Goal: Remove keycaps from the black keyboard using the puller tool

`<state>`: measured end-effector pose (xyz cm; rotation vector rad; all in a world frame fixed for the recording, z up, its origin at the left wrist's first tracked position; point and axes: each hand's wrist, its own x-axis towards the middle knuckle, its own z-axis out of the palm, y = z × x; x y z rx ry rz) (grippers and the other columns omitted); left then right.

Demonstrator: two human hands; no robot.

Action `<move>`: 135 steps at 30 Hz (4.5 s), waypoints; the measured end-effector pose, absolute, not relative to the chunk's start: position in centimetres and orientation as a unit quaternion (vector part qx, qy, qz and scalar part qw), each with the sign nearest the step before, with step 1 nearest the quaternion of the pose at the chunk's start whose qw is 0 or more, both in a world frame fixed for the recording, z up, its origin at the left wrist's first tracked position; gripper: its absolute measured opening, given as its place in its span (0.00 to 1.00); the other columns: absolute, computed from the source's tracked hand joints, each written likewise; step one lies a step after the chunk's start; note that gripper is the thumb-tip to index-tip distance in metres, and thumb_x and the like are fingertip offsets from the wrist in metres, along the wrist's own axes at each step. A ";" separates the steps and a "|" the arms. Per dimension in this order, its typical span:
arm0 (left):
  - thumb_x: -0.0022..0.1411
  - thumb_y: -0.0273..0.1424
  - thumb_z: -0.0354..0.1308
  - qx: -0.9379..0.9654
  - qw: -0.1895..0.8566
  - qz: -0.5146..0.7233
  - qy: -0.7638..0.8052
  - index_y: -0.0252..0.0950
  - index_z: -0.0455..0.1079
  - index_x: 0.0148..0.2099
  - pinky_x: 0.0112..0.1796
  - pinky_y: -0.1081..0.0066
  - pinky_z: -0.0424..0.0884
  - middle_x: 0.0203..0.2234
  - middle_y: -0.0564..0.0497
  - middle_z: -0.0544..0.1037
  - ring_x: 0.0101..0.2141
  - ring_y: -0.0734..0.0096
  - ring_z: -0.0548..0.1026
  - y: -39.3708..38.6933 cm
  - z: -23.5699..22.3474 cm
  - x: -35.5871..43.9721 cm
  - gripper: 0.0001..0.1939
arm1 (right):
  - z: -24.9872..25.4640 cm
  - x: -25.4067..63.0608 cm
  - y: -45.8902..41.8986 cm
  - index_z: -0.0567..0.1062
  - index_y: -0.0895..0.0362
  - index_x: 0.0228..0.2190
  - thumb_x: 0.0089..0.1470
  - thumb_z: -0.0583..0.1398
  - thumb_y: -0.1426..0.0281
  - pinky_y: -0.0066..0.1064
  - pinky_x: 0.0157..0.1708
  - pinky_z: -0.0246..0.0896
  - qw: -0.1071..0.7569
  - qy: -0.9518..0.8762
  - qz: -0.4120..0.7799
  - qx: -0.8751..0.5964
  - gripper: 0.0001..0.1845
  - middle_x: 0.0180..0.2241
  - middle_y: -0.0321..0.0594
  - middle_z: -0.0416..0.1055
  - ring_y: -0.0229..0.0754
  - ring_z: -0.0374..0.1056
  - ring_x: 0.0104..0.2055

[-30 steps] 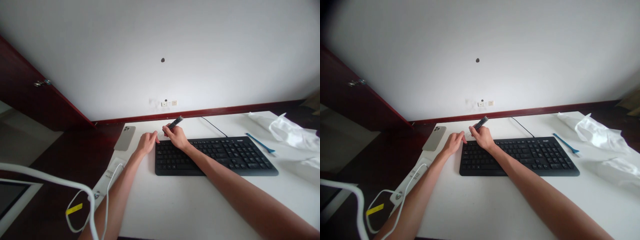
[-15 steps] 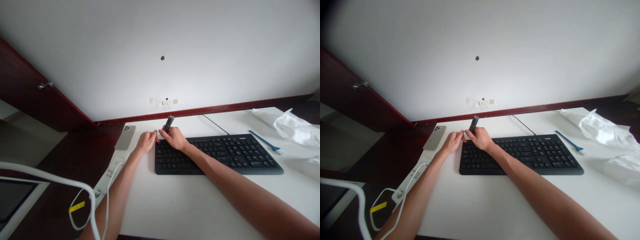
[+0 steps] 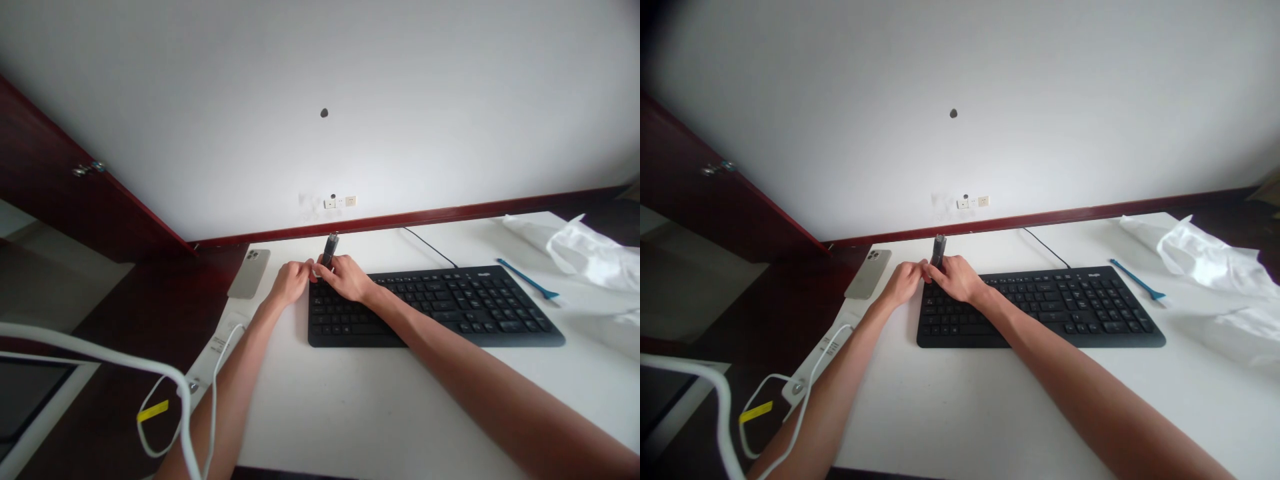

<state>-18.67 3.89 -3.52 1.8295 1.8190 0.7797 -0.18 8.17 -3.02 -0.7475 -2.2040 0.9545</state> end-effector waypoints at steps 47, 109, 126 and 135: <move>0.70 0.39 0.49 0.656 0.078 0.122 0.741 0.45 0.74 0.40 0.32 0.68 0.60 0.31 0.50 0.81 0.35 0.55 0.79 4.0 -4.8 -17.4 0.13 | -1.2 -2.3 7.3 0.73 0.57 0.20 0.63 0.54 0.60 0.32 0.35 0.62 0.203 -0.759 0.385 -0.484 0.23 0.21 0.47 0.75 0.45 0.72 0.28; 0.70 0.37 0.52 0.671 0.115 0.188 0.708 0.47 0.77 0.43 0.30 0.70 0.58 0.26 0.54 0.80 0.31 0.63 0.77 3.8 -4.6 -17.6 0.11 | -0.9 -0.2 9.6 0.73 0.60 0.28 0.61 0.61 0.65 0.25 0.24 0.69 0.071 -0.672 0.662 -0.323 0.13 0.30 0.50 0.81 0.43 0.78 0.29; 0.71 0.40 0.52 0.673 0.102 0.171 0.712 0.46 0.76 0.41 0.28 0.70 0.53 0.27 0.54 0.79 0.31 0.62 0.77 3.9 -4.8 -17.8 0.12 | -1.5 -1.1 8.9 0.74 0.62 0.31 0.65 0.57 0.71 0.28 0.28 0.77 0.112 -0.625 0.691 -0.346 0.11 0.26 0.49 0.80 0.42 0.78 0.26; 0.71 0.39 0.52 0.678 0.115 0.193 0.699 0.47 0.77 0.44 0.29 0.70 0.53 0.25 0.54 0.79 0.30 0.62 0.77 3.9 -5.0 -18.0 0.11 | -2.0 -1.2 9.2 0.73 0.62 0.28 0.62 0.57 0.75 0.28 0.35 0.79 0.146 -0.494 0.767 -0.382 0.10 0.28 0.55 0.80 0.45 0.80 0.32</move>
